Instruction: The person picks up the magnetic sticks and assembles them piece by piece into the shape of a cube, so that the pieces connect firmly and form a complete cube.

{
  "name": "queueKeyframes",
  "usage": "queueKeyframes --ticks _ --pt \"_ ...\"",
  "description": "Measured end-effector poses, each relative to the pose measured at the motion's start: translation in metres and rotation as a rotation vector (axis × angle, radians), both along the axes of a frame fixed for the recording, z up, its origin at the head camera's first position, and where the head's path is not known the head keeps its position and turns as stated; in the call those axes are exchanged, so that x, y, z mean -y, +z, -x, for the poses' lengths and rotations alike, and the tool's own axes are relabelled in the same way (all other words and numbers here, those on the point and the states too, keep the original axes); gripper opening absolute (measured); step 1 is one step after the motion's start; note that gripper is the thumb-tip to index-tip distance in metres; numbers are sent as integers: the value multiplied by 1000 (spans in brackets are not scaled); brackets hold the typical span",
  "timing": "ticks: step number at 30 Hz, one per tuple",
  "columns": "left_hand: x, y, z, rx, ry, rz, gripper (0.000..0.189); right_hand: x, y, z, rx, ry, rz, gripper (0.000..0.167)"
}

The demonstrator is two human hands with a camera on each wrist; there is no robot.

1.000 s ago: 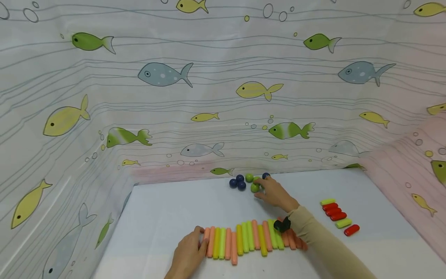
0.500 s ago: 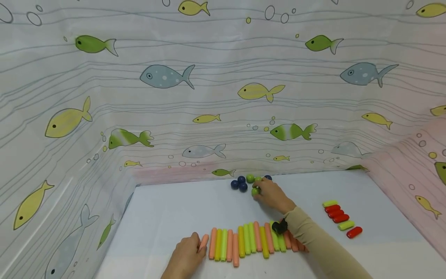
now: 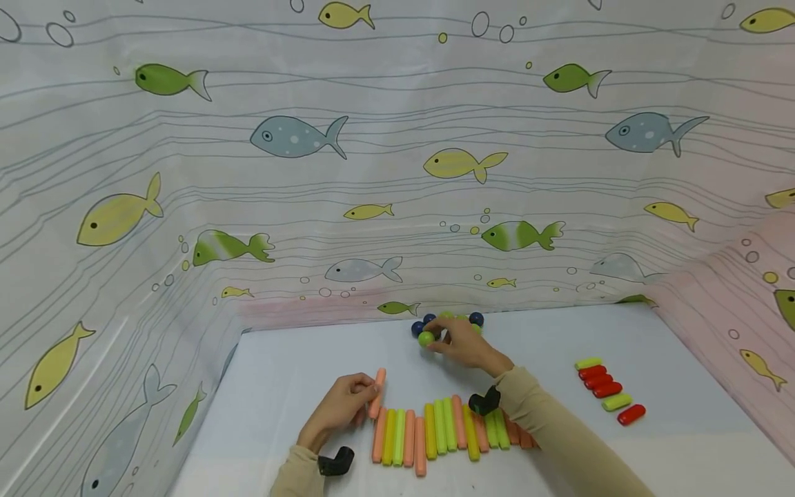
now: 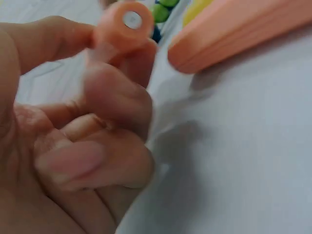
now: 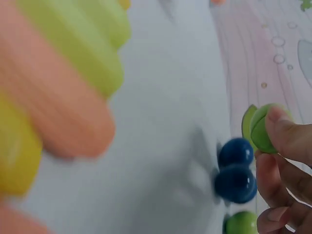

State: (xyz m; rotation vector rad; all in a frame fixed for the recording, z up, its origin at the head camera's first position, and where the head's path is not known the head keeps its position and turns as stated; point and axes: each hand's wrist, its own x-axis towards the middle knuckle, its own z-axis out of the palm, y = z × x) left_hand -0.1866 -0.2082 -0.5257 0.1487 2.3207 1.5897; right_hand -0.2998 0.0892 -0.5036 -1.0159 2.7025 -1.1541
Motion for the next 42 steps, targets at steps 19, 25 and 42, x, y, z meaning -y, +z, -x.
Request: queueKeyframes --ticks 19,25,42 --pt "-17 -16 40 50 -25 -28 28 51 -9 -1 4 128 19 32" --pt "-19 -16 42 42 -39 -51 31 55 -15 1 53 92 -17 32" --pt "-9 -23 44 94 144 -195 27 59 -5 -38 58 -45 -94 21"
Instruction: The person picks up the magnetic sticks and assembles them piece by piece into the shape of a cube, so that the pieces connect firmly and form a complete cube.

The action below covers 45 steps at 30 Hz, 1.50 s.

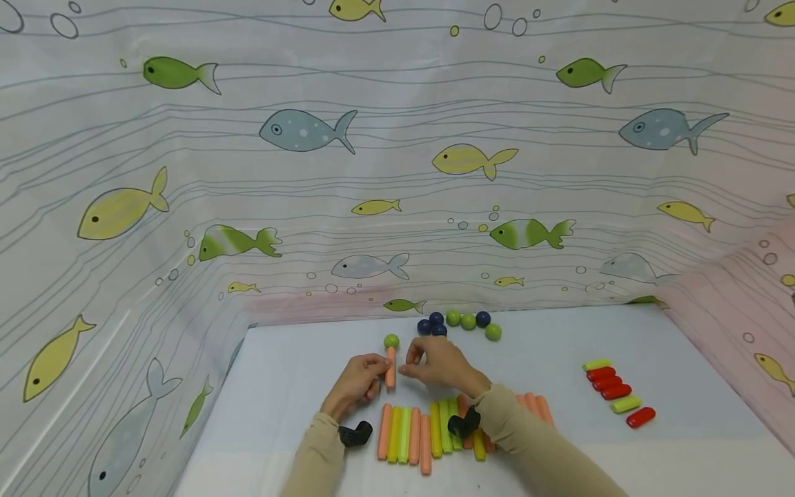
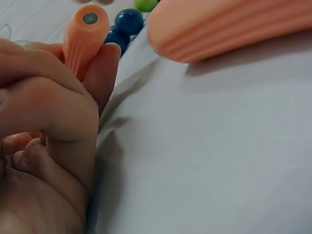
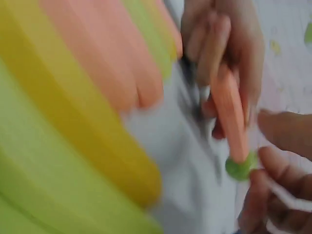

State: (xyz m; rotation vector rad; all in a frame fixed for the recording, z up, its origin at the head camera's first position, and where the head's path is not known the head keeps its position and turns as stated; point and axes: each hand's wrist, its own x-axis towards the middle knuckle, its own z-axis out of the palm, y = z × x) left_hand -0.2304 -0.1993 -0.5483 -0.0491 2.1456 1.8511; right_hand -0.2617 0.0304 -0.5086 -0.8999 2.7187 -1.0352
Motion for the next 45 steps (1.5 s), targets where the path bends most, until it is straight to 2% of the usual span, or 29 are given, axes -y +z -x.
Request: queueKeyframes --ticks 3,6,8,11,14,17,19,22,24,26,31,36,40,45 --pt "4 -1 1 20 7 -42 28 8 1 -24 62 11 -114 38" --pt "9 -1 1 33 10 -78 31 19 1 -44 42 9 -195 53" --pt "11 0 2 36 7 -99 33 28 0 -52 16 -11 -229 58" --pt "14 0 3 46 4 -121 36 39 -2 -58 14 -42 -271 60" --pt "16 -1 4 53 1 -132 35 47 -3 -58 40 -45 -303 51" --pt "16 -1 4 47 -3 -139 33 53 -3 -57 64 -38 -301 42" --pt "16 -1 4 44 -7 -142 33 56 -3 -56 88 -45 -289 45" --pt "15 0 3 42 -10 -154 31 57 -3 -56 145 -76 -251 42" --pt "15 -1 3 41 -13 -161 31 54 -2 -55 203 -103 -193 33" --pt "14 0 2 43 -8 -167 31 48 0 -52 283 -125 -101 25" --pt "12 0 1 44 12 -146 31 21 6 -32 439 -181 138 25" --pt "6 0 1 25 16 -39 26 -13 5 -11 496 -370 294 31" --pt "1 0 0 0 11 33 25 -31 -2 0 545 -521 388 35" --pt "-3 -1 -1 -5 25 63 22 -38 -14 5 577 -604 436 33"
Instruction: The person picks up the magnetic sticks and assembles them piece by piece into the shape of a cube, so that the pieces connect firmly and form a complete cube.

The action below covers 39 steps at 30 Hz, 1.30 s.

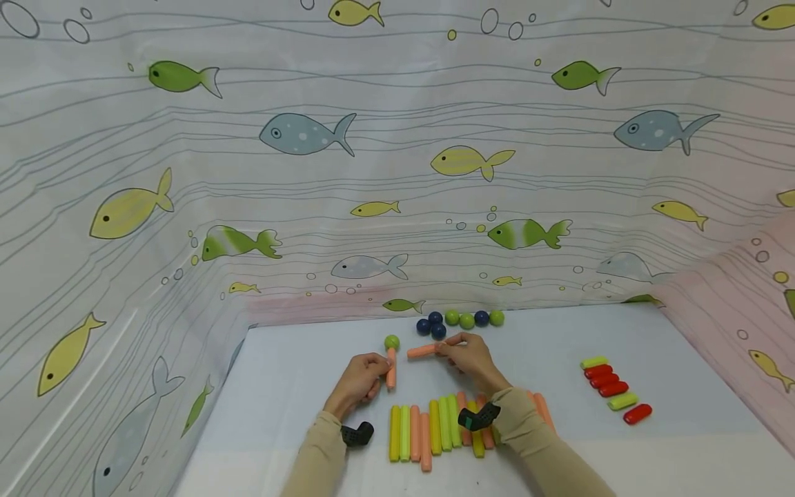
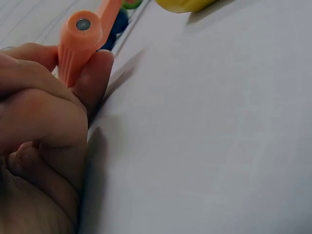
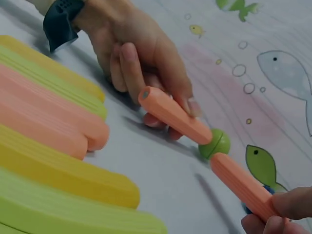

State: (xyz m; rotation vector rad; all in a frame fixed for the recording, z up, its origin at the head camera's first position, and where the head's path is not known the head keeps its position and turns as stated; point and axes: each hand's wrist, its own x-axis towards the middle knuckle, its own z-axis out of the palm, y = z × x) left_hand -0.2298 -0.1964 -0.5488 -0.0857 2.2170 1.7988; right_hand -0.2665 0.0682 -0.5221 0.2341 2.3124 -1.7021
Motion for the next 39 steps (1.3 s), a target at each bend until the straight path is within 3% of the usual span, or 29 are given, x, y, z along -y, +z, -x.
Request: queueKeyframes --ticks 6,16,24,29,33,39 --pt "-3 0 -2 -40 1 47 26 8 -8 2 44 -33 58 27" --pt "-8 0 -3 -51 15 87 26 10 -17 8 32 -29 147 30" --pt "-12 2 -4 -62 36 105 25 7 -20 11 43 -17 171 33" --pt "-19 6 -5 -44 70 161 30 7 -22 14 38 -41 164 31" --pt "-22 9 -3 -63 80 273 39 9 -22 13 42 -63 155 31" --pt "-18 14 15 -256 54 515 41 11 -22 14 31 -80 151 34"
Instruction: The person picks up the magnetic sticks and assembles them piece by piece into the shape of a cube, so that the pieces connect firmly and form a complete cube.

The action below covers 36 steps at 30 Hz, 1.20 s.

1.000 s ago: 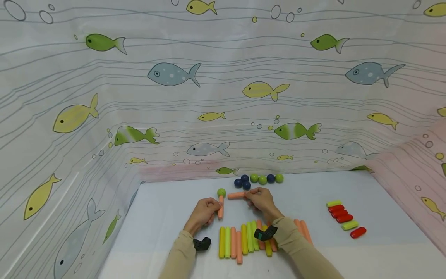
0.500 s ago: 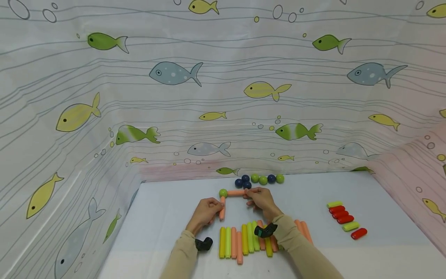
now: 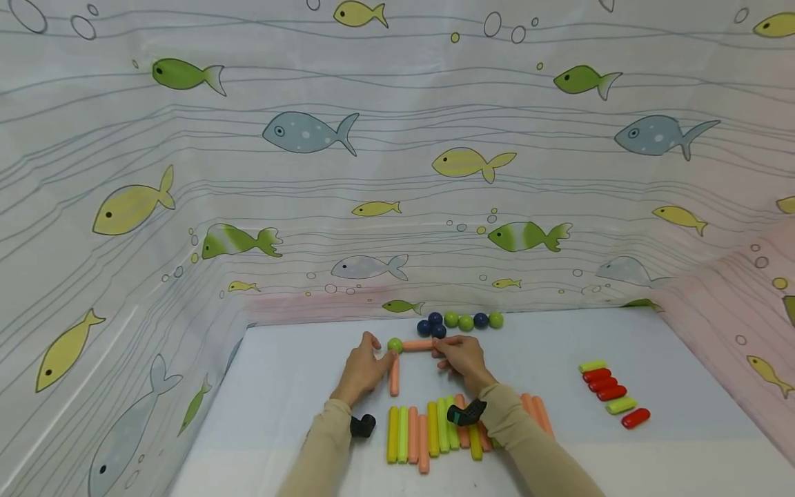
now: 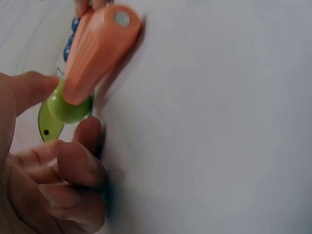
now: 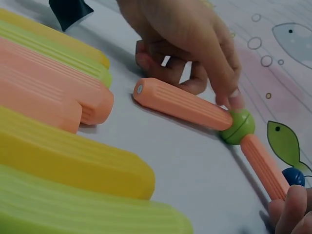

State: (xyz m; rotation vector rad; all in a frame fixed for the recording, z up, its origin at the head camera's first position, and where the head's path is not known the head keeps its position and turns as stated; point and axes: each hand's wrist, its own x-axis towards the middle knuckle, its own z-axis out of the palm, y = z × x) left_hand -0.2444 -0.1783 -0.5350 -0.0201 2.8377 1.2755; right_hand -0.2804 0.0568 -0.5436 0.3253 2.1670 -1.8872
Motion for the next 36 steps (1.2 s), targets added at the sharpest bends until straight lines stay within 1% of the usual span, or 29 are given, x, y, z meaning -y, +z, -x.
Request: queueKeyframes --ticks 1,2,5,8,10,12,15,18,22,25,28,33,36 --pt "1 1 4 -19 -14 25 44 0 0 0 -1 -4 -3 35" --pt "2 2 8 -23 -32 44 47 1 0 0 -1 -6 -6 37" --pt "3 3 18 -4 -111 68 51 1 1 1 11 -20 -26 46" --pt "4 3 24 18 -173 75 45 2 1 2 20 -43 -60 59" --pt "4 2 26 17 -187 66 39 4 0 4 33 -63 -87 64" --pt "5 -2 26 3 -174 53 35 6 0 6 40 -78 -115 66" --pt "7 -10 26 -21 -137 15 32 8 0 9 51 -92 -139 60" --pt "10 -17 27 -36 -107 -42 31 9 -1 10 19 -94 -143 54" --pt "13 -23 27 -42 -93 -99 31 9 -3 7 -32 -114 -108 49" --pt "15 -25 26 -49 -97 -123 32 9 -5 5 -54 -128 -68 55" --pt "16 -24 26 -60 -100 -135 31 9 -6 4 -79 -119 -45 61" --pt "16 -25 28 -73 -105 -137 30 9 -6 4 -119 -64 -72 57" --pt "16 -25 28 -77 -110 -137 30 9 -4 3 -115 -38 -92 56"
